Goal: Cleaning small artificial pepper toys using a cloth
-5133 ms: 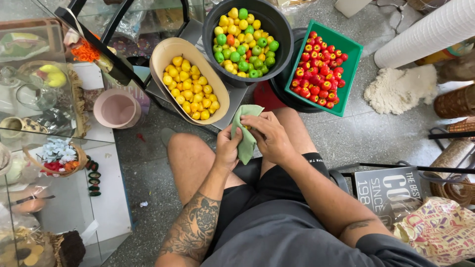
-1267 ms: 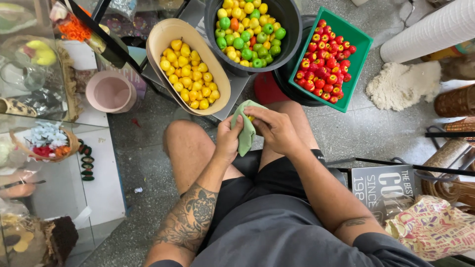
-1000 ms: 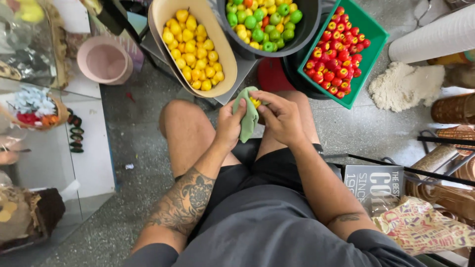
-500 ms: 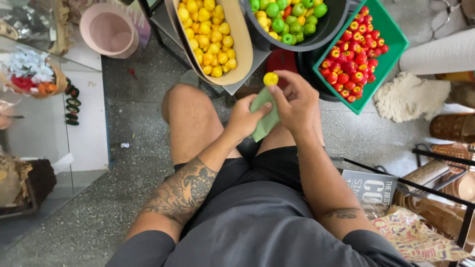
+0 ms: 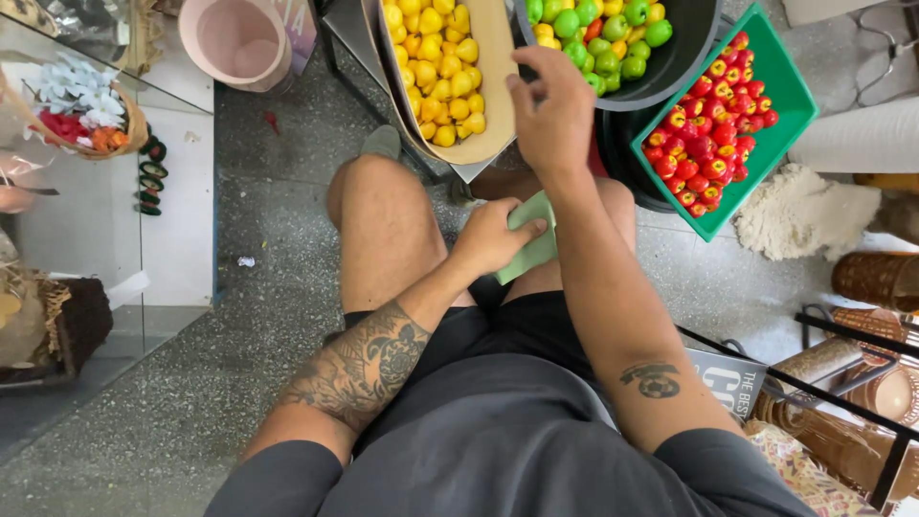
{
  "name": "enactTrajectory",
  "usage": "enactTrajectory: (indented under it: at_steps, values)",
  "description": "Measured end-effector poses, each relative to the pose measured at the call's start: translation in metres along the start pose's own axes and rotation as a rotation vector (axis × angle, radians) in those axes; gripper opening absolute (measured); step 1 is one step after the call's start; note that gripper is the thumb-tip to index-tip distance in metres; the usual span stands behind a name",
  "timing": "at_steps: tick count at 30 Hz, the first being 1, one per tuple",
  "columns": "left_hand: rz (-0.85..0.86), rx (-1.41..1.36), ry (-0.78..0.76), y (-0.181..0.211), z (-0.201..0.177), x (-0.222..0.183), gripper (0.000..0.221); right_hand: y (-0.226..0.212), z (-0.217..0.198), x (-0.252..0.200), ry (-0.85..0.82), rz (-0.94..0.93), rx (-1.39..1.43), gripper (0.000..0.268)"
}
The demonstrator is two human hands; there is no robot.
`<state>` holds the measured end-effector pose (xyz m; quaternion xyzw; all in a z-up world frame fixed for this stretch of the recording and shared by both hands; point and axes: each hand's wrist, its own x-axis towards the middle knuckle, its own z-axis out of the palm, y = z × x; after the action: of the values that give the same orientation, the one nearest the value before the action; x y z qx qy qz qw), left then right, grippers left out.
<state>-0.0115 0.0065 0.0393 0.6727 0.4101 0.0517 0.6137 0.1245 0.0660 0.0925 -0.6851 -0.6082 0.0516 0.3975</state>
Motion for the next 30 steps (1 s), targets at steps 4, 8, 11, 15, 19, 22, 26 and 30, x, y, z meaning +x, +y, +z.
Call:
enactTrajectory:
  at_steps: [4, 8, 11, 15, 19, 22, 26, 30]
  values:
    - [-0.011, -0.038, 0.014, -0.004, 0.0, -0.001, 0.036, 0.006, -0.029, -0.026, 0.062, 0.041, -0.068, 0.012]
    - [0.002, -0.14, 0.051, -0.017, 0.008, 0.002, 0.034, 0.045, -0.061, -0.079, 0.114, 0.162, -0.036, 0.01]
    - [-0.033, -0.205, 0.059, -0.024, 0.015, 0.005, 0.035, 0.08, -0.074, -0.124, 0.18, 0.263, -0.035, 0.013]
    - [-0.032, -0.211, 0.03, -0.017, 0.012, -0.002, 0.038, 0.107, -0.078, -0.17, 0.179, 0.367, -0.2, 0.017]
    - [-0.056, -0.179, 0.003, -0.027, 0.014, 0.0, 0.045, 0.114, -0.06, -0.187, 0.112, 0.395, -0.334, 0.016]
    - [-0.061, -0.25, 0.044, -0.022, 0.002, -0.005, 0.036, 0.105, -0.05, -0.164, 0.177, 0.362, -0.311, 0.014]
    - [-0.088, -0.324, 0.115, -0.029, -0.001, 0.006, 0.032, 0.082, -0.044, -0.116, 0.354, 0.227, -0.092, 0.01]
    - [-0.057, -0.363, 0.033, -0.004, -0.006, -0.008, 0.027, 0.048, -0.065, -0.039, 0.342, 0.019, -0.16, 0.01]
